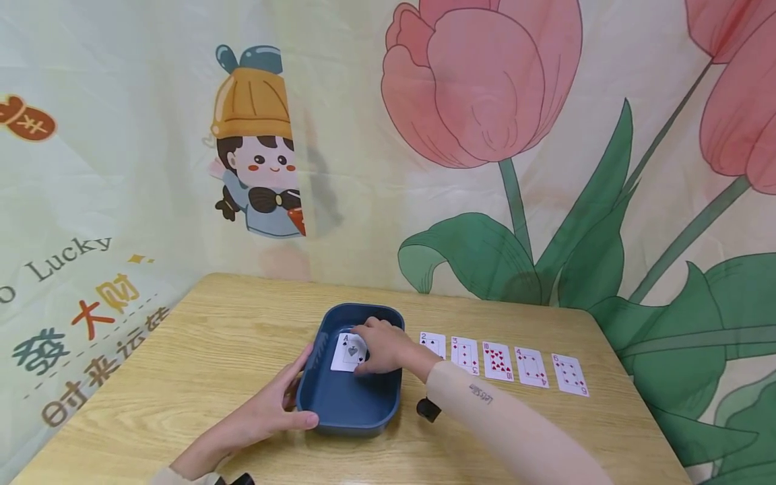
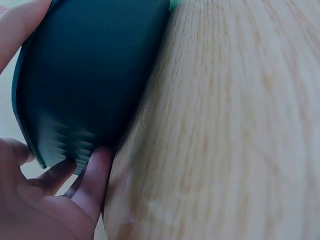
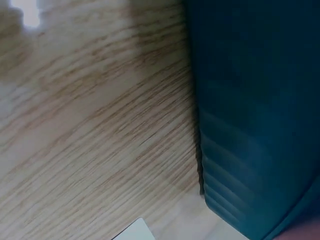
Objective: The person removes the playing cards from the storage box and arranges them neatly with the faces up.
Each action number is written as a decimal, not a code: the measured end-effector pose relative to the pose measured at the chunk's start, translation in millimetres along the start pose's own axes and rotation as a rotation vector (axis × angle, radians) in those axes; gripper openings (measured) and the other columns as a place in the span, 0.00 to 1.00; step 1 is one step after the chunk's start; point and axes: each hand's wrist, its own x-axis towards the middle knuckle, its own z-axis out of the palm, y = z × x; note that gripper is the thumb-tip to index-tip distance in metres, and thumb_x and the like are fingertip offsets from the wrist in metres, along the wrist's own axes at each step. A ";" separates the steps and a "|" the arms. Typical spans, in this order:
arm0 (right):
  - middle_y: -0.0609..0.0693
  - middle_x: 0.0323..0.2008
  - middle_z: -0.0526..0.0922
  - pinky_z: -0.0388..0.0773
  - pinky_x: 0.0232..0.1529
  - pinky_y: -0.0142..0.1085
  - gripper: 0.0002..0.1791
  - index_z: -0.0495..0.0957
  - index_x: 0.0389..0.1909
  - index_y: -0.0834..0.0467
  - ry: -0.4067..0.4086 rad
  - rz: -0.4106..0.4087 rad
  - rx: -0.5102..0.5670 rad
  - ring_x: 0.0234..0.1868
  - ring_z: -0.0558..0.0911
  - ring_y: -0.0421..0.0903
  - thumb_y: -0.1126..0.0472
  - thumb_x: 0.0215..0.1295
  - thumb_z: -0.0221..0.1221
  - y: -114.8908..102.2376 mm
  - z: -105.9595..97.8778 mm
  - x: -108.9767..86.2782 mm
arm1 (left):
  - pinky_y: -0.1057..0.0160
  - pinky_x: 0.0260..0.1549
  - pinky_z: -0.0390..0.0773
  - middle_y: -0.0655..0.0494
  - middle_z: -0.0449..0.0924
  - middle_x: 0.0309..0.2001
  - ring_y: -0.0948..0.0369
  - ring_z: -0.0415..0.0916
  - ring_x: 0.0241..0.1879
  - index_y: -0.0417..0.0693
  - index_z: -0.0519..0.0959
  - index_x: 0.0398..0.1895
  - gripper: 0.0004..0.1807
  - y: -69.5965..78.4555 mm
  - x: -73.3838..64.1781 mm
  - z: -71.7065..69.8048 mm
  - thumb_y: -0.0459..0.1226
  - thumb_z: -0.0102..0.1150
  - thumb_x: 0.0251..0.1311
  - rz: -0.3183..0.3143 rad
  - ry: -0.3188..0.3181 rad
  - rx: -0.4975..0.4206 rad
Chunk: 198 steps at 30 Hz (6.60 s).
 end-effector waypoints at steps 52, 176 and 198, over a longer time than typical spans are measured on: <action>0.52 0.60 0.74 0.81 0.52 0.43 0.46 0.75 0.73 0.53 0.148 0.011 0.298 0.56 0.76 0.51 0.50 0.53 0.82 7.0 -35.1 -64.4 | 0.61 0.62 0.81 0.36 0.42 0.82 0.43 0.71 0.70 0.63 0.37 0.89 0.65 0.0 3.2 5.0 0.43 0.78 0.62 -0.033 0.048 0.040; 0.53 0.59 0.74 0.78 0.56 0.46 0.46 0.76 0.73 0.58 0.080 0.133 0.378 0.55 0.75 0.51 0.51 0.52 0.82 81.0 22.2 -155.0 | 0.65 0.63 0.77 0.36 0.39 0.82 0.42 0.68 0.73 0.65 0.36 0.88 0.67 3.3 3.2 3.0 0.41 0.78 0.60 -0.073 0.040 0.022; 0.52 0.62 0.78 0.82 0.53 0.47 0.38 0.73 0.75 0.58 0.234 0.021 0.236 0.57 0.79 0.53 0.55 0.66 0.74 52.1 -37.0 -144.5 | 0.63 0.64 0.77 0.37 0.39 0.82 0.40 0.64 0.75 0.63 0.36 0.89 0.67 4.6 5.6 2.5 0.43 0.79 0.60 -0.034 0.042 0.043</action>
